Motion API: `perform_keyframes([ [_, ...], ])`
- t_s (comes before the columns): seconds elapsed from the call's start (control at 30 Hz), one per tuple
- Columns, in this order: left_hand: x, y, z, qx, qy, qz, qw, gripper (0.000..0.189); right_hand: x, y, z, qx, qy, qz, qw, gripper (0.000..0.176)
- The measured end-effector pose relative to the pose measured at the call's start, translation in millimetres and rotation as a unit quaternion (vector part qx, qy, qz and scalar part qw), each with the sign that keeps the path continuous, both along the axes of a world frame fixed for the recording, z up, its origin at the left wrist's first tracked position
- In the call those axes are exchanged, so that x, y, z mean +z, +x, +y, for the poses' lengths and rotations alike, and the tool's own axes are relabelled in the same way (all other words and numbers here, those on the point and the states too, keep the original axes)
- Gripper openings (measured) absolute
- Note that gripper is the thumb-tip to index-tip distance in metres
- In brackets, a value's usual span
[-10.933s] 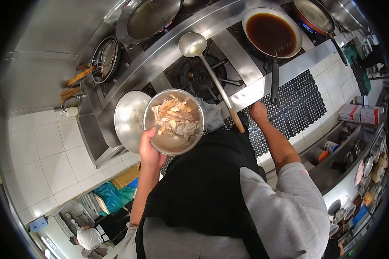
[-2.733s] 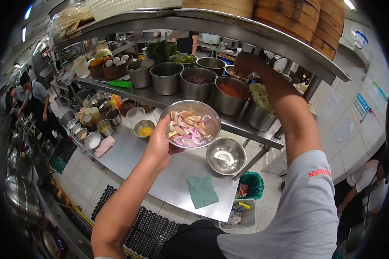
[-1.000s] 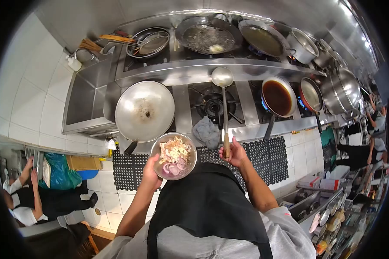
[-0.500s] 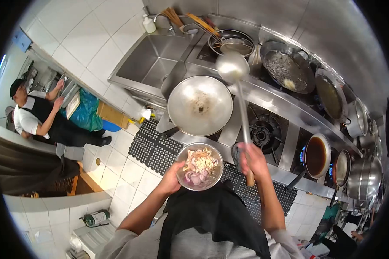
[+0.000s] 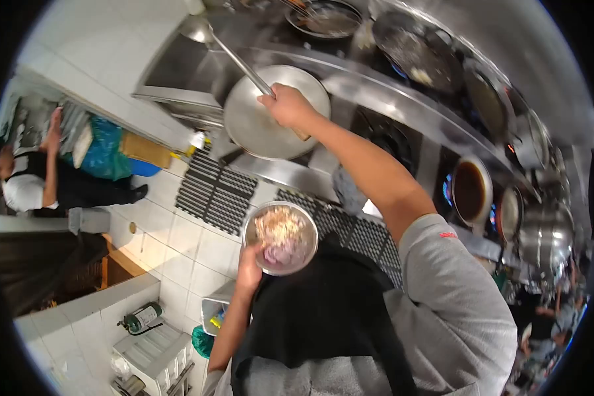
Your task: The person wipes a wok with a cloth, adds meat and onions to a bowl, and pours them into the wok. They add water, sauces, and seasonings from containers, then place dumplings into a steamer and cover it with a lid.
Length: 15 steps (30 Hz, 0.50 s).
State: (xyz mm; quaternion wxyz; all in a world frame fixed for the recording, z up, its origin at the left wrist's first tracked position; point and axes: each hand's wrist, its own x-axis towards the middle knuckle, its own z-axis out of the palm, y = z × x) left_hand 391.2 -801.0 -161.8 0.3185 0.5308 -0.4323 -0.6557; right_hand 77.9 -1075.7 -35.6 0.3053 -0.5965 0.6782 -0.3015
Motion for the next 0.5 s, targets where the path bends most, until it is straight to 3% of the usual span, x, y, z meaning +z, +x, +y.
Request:
perform_keyframes([
  [0.07, -10.8, -33.3, -11.9, -0.037, 0.055, 0.079, 0.995, 0.035, 10.6, -26.5, 64.4, -0.009, 0.007, -0.125, 0.992, 0.032],
  [0.17, 28.4, -110.9, -34.2, -0.127, 0.047, 0.063, 0.989, 0.039, 31.2, -88.0, 195.4, -0.033, 0.025, -0.22, 0.975, 0.026],
  [0.23, 13.5, -161.5, -42.9, -0.188, -0.052, 0.057, 0.979, 0.041, 62.2, -107.5, 283.3, -0.114, 0.062, -0.233, 0.964, 0.017],
  [0.3, -26.0, -202.9, -45.8, -0.283, -0.284, -0.056, 0.914, 0.043, 92.2, -117.5, 358.5, -0.167, 0.133, -0.236, 0.948, 0.022],
  [0.4, -58.2, -276.4, -35.3, -0.261, -0.197, -0.056, 0.943, 0.044, 102.9, -115.2, 444.5, -0.274, 0.139, -0.346, 0.887, 0.019],
  [0.5, -65.6, -325.2, -30.8, -0.304, -0.217, -0.111, 0.921, 0.041, 109.5, -100.9, 501.0, -0.331, 0.108, -0.435, 0.83, 0.018],
])
